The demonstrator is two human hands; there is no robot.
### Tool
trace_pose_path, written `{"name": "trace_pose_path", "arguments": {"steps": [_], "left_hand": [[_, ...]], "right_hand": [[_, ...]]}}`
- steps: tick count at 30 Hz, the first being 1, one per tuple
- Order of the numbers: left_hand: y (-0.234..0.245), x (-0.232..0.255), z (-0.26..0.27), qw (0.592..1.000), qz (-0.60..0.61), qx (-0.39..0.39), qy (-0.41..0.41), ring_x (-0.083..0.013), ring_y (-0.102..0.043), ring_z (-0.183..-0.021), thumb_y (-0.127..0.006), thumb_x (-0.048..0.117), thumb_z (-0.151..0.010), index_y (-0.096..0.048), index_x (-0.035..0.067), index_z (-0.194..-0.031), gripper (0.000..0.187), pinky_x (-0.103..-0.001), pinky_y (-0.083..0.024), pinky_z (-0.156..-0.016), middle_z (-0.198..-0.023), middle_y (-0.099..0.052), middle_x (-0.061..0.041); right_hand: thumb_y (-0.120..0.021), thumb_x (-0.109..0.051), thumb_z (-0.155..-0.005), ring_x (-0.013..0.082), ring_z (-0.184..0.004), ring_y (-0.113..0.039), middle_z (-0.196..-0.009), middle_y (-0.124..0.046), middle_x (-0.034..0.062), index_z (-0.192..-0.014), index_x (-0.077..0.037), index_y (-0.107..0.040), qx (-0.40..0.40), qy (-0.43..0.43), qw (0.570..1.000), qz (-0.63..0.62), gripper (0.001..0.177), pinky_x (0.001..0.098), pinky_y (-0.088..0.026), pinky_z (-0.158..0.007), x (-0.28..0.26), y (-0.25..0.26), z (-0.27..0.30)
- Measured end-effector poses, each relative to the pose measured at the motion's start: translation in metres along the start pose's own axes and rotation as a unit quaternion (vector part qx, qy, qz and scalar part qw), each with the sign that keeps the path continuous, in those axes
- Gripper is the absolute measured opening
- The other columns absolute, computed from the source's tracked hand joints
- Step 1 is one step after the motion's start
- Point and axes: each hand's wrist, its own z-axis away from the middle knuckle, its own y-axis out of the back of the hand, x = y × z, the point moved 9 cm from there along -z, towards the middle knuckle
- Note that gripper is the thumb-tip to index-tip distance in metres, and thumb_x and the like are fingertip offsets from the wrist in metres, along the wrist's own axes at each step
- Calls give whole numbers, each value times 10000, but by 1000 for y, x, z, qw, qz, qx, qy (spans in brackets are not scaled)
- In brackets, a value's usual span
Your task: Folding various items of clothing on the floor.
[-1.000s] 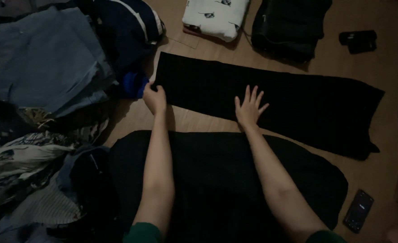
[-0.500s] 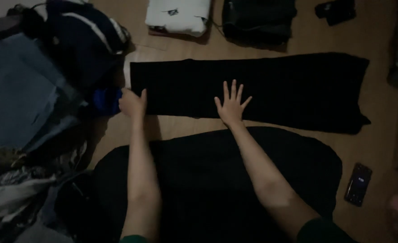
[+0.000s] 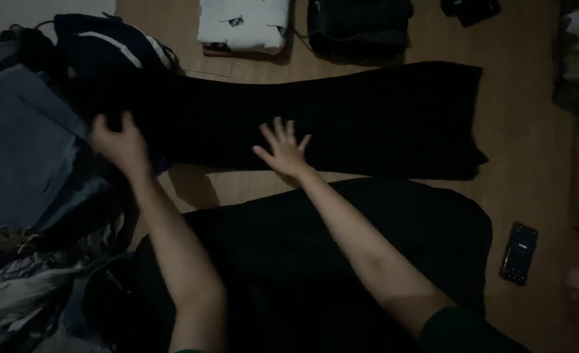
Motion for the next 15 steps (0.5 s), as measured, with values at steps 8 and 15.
{"name": "trace_pose_path", "arguments": {"steps": [8, 15], "left_hand": [[92, 116, -95, 951, 293, -48, 81, -195, -683, -793, -706, 100, -953, -721, -46, -980, 150, -357, -531, -764, -876, -744, -96], [-40, 255, 23, 957, 224, -185, 1, -406, -561, -1172, -771, 164, -897, -641, -46, -1231, 415, -510, -470, -987, -1262, -584, -271]], "right_hand": [[-269, -712, -1020, 313, -1548, -295, -1663, -346, 118, -1590, -205, -374, -142, 207, 867, -431, 770, 548, -252, -1256, -70, -15, 6], [-282, -741, -954, 327, -1356, -565, -1480, -579, 180, -1503, -94, -511, 13, 13, 756, -655, 879, 523, -456, -1121, 48, 108, 32]]}}
